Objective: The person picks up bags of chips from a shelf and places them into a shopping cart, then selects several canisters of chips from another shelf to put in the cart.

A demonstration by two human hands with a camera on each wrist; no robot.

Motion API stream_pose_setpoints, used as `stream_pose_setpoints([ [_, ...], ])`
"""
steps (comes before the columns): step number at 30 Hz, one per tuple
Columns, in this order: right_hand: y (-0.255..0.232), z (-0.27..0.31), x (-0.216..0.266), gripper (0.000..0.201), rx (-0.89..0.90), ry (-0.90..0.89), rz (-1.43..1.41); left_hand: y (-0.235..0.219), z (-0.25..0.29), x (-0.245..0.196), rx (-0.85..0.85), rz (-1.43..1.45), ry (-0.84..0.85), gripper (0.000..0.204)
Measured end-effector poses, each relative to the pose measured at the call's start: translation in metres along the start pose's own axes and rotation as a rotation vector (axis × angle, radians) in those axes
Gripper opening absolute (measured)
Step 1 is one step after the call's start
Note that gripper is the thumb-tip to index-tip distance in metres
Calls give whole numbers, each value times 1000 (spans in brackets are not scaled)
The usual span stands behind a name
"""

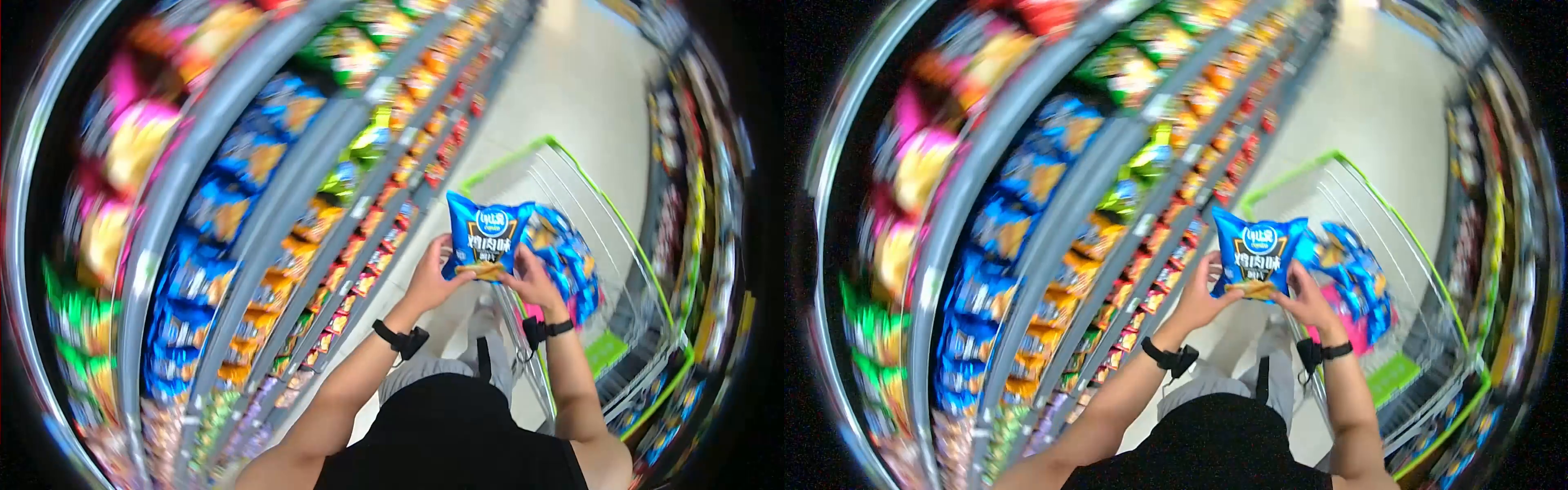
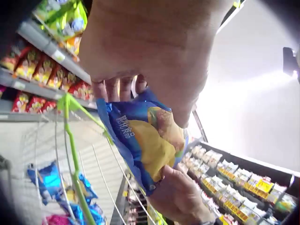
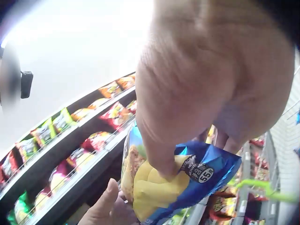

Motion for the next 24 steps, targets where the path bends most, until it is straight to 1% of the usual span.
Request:
stream_pose_setpoints([
  [1,37,-13,22,37,44,-21,-29,-39,20,-4,-59,-35,-20,83],
  [3,116,-31,56,42,211,-67,-78,-113,66,-6,-201,-97,-53,81],
  [5,193,-59,82,42,300,-144,-59,-181,108,-4,-349,-163,-70,77],
  [6,227,-64,93,42,332,-173,-58,-209,129,-5,-429,-175,-48,76],
  [7,257,-70,110,46,348,-260,63,-235,148,-6,-496,-188,-27,75],
  [10,329,-95,143,51,322,-410,90,-289,194,-15,-651,-239,16,68],
  [11,350,-107,156,52,320,-418,156,-309,201,-21,-680,-267,38,67],
  [12,367,-113,166,54,312,-430,228,-323,211,-25,-709,-292,67,66],
  [13,382,-119,175,55,299,-438,299,-334,216,-23,-722,-342,38,66],
  [14,396,-125,181,54,304,-399,276,-344,221,-22,-745,-333,31,67],
  [16,421,-122,216,54,363,-474,231,-362,224,-22,-785,-311,15,70],
  [17,429,-126,220,54,373,-442,205,-369,223,-19,-807,-405,29,73],
  [19,438,-139,225,56,390,-377,151,-383,215,-20,-809,-385,-3,72],
  [22,432,-151,247,56,245,-558,429,-393,198,-19,-809,-363,-24,69],
  [24,426,-169,247,54,184,-656,463,-398,183,-23,-809,-396,-19,68],
])
Point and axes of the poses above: each hand's wrist, its own z-axis away from the middle knuckle, its own y-axis out of the palm, x = y × z, the point moved 8 cm from there along -z, towards the middle knuckle, and after that the axes turned 3 degrees about y, right-handed, at the moved point
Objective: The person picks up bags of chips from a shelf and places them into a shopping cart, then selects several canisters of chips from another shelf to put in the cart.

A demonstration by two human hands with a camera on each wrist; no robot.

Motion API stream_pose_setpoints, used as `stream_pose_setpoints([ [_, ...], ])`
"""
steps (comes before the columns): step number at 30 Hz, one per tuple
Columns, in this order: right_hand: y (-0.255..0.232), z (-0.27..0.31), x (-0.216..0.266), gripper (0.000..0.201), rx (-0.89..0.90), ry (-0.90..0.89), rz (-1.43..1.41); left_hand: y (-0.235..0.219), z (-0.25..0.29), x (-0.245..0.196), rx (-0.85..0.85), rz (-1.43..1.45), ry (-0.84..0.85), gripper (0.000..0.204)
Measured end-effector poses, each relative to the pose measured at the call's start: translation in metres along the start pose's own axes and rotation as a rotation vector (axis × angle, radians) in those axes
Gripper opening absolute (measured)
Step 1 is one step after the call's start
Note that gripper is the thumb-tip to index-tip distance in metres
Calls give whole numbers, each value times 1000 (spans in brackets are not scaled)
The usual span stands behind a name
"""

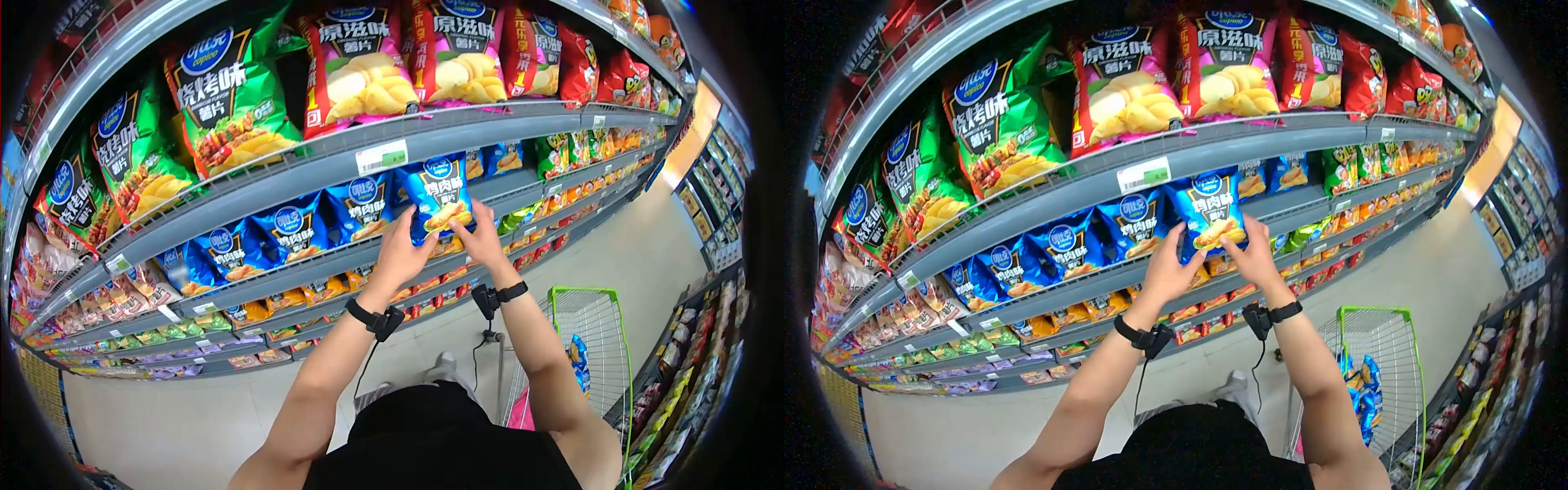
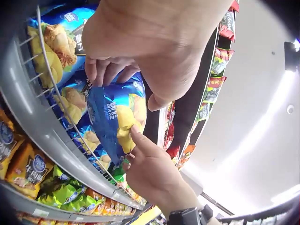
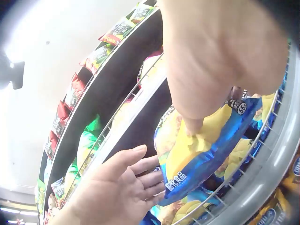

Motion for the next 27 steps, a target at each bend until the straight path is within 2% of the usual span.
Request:
stream_pose_setpoints([
  [2,-8,-15,-6,54,-49,-100,58,10,-14,2,-13,-17,0,70],
  [6,-1,-39,-30,56,0,-20,-119,26,-33,5,-23,-41,-61,74],
  [10,12,-58,-41,55,17,-115,-107,38,-44,18,-105,-122,-54,81],
  [12,22,-62,-55,50,69,-70,-137,45,-45,29,-114,-261,-100,85],
  [15,29,-63,-67,40,135,-70,-235,56,-46,40,-142,-319,-162,89],
  [18,30,-62,-76,33,155,-142,-227,66,-44,53,-133,-247,-220,90],
  [19,23,-63,-74,29,188,-117,-280,69,-45,55,-140,-245,-201,89],
  [22,21,-69,-81,29,134,-191,-167,73,-45,48,-136,-173,-212,89],
  [27,22,-75,-81,30,133,-272,-130,75,-42,45,-172,-362,-265,89],
])
Point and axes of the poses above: each hand's wrist, its own z-axis away from the middle knuckle, its own y-axis out of the palm, x = y × z, the point moved 8 cm from there along -z, towards the middle knuckle, and after that the axes turned 3 degrees about y, right-handed, at the moved point
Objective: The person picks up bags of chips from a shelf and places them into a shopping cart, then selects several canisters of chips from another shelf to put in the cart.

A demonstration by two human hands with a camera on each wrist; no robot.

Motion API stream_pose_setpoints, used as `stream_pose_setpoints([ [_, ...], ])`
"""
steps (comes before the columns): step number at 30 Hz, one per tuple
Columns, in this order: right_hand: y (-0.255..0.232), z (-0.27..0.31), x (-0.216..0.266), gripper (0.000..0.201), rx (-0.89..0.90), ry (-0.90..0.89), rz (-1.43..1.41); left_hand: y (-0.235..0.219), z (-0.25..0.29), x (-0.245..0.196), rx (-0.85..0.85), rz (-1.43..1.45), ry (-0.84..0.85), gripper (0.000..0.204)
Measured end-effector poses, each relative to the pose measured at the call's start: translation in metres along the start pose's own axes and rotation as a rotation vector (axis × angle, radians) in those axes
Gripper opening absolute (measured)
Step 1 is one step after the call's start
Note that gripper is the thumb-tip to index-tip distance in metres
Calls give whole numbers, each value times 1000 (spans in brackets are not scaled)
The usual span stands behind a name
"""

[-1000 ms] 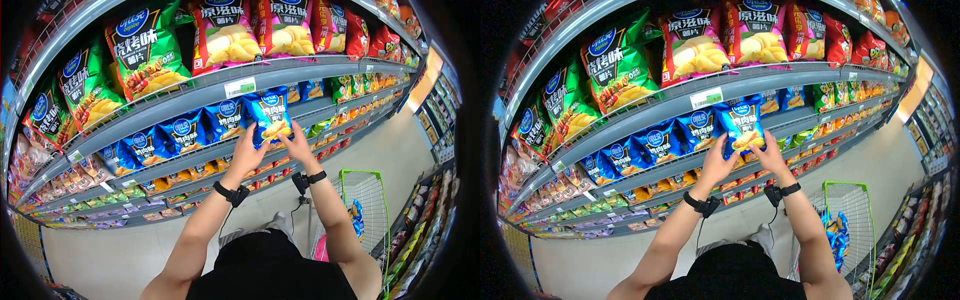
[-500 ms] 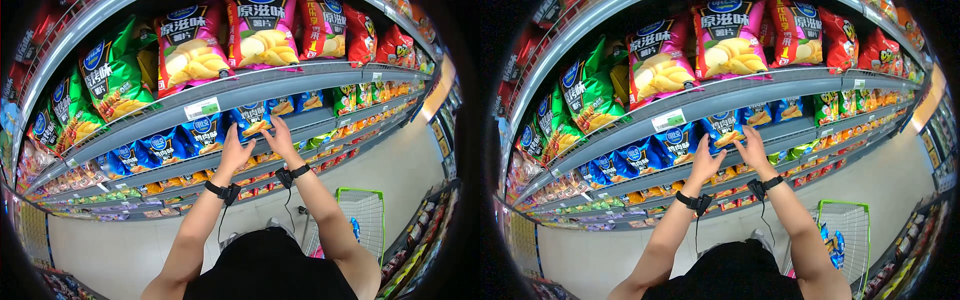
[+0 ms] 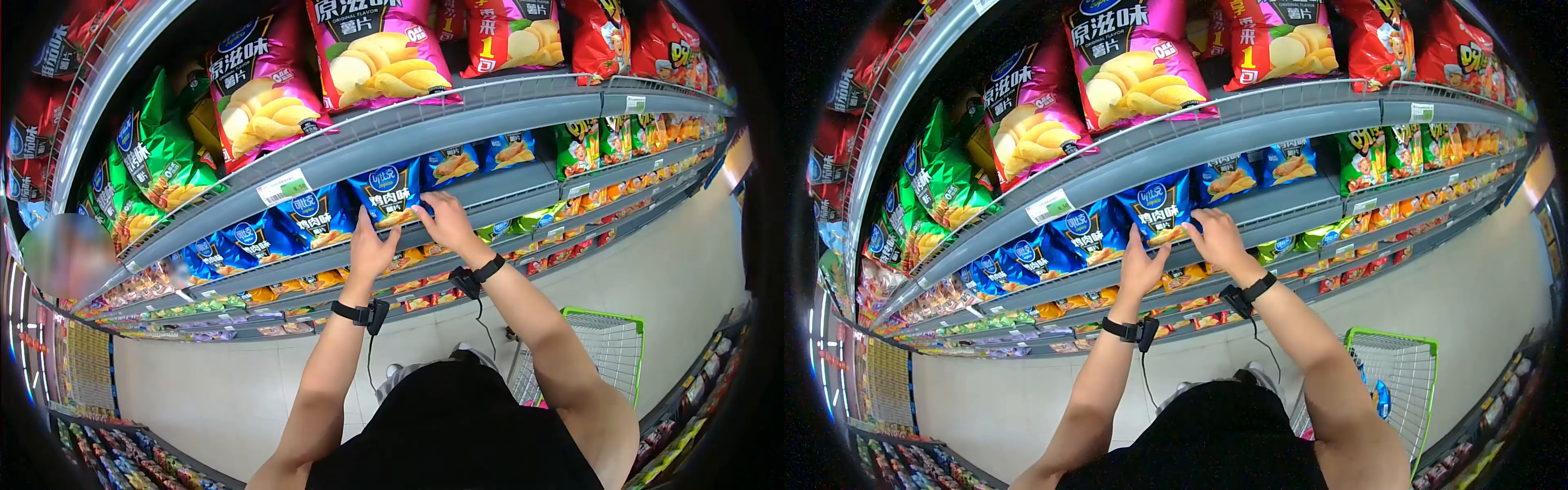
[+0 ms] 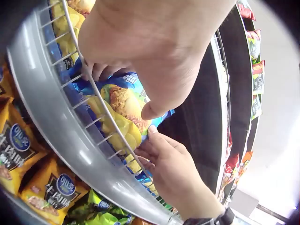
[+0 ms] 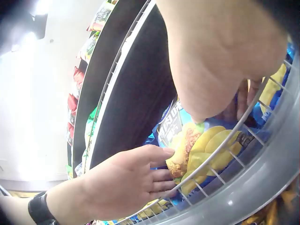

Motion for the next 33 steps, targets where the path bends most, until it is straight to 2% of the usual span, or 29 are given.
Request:
stream_pose_setpoints([
  [3,-1,-2,-2,30,25,28,-9,1,3,-3,72,-176,-49,89],
  [9,-1,-9,-12,33,45,87,18,4,8,-2,24,-125,1,90],
  [12,3,-14,-19,35,76,136,12,0,16,-2,-10,-163,46,90],
  [15,4,-17,-19,36,93,162,14,-5,26,-6,25,-231,85,90],
  [17,6,-17,-18,36,102,186,24,-16,31,-10,-73,-158,156,82],
  [18,8,-17,-20,38,177,230,30,-23,31,-12,-115,-130,200,80],
  [20,4,-14,-18,44,84,200,31,-44,34,-20,-253,-119,310,72],
  [21,3,-13,-16,49,40,184,34,-55,33,-22,-295,-174,337,72],
  [22,1,-14,-14,65,73,268,-2,-68,31,-27,-320,-227,351,72],
  [23,0,-17,-11,71,49,244,-59,-80,29,-29,-341,-282,363,72],
  [25,6,-24,-15,83,22,232,-16,-91,21,-22,-302,-392,357,73],
  [28,23,-35,-17,100,156,358,-77,-94,14,8,-194,-449,373,74],
  [29,27,-35,-17,96,127,338,-62,-94,14,13,-175,-436,389,75],
  [31,37,-33,-16,93,236,413,-10,-95,14,24,-106,-421,382,76],
  [32,49,-29,-34,92,203,407,-19,-96,13,26,-87,-411,392,76],
  [33,43,-28,-18,91,164,396,-51,-98,13,27,-69,-400,402,77],
])
Point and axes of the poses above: each hand's wrist, its own z-axis away from the middle knuckle, its own y-axis out of the palm, x = y × z, the point moved 8 cm from there along -z, towards the middle knuckle, and after that the axes turned 3 degrees about y, right-handed, at the moved point
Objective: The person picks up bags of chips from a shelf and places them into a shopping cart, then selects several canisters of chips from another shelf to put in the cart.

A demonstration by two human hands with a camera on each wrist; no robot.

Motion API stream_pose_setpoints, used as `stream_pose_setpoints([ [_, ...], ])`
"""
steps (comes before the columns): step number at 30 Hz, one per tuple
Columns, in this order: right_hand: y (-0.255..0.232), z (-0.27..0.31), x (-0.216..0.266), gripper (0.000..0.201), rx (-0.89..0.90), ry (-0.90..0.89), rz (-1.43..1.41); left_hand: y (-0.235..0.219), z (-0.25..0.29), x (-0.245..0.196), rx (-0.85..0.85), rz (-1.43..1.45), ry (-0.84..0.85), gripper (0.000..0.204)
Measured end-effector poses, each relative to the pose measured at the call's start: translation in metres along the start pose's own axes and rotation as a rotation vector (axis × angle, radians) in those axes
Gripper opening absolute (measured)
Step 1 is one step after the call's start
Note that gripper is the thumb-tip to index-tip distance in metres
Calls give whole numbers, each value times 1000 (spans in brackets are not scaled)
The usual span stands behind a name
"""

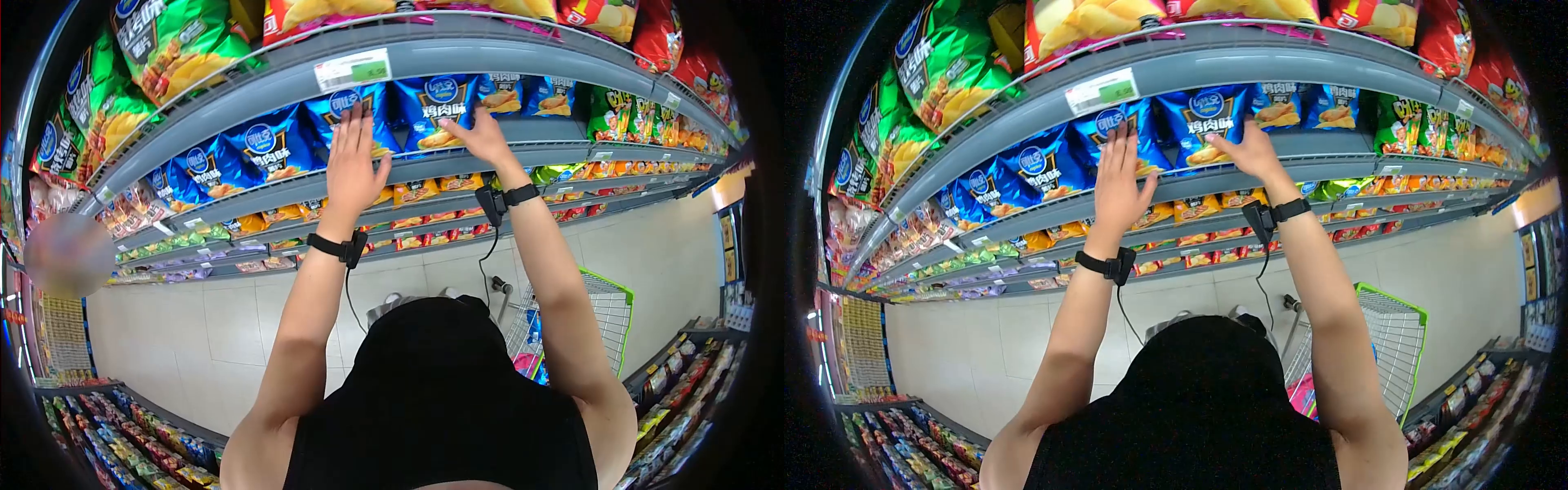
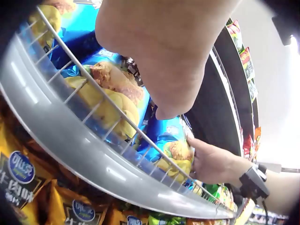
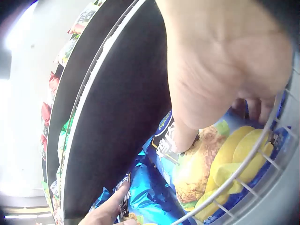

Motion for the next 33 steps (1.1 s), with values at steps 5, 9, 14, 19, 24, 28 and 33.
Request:
stream_pose_setpoints([
  [5,0,0,8,83,-33,84,69,-6,8,8,3,96,53,76],
  [9,-1,7,18,90,-47,92,-5,-5,19,15,32,169,69,76],
  [14,7,2,-16,103,-92,143,48,-7,32,19,87,108,99,76],
  [19,15,-1,-35,105,-82,170,-56,-6,44,25,111,160,105,72],
  [24,11,3,-20,71,-123,135,70,-21,57,17,-37,279,167,45],
  [28,12,3,-28,101,-83,198,145,-9,87,11,-59,401,155,29],
  [33,-1,50,10,87,-282,54,319,20,130,0,62,518,111,25],
])
Point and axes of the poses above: each hand's wrist, its own z-axis away from the middle knuckle, its own y-axis out of the palm, x = y × z, the point moved 8 cm from there along -z, towards the middle knuckle, and after that the axes turned 3 degrees about y, right-handed, at the moved point
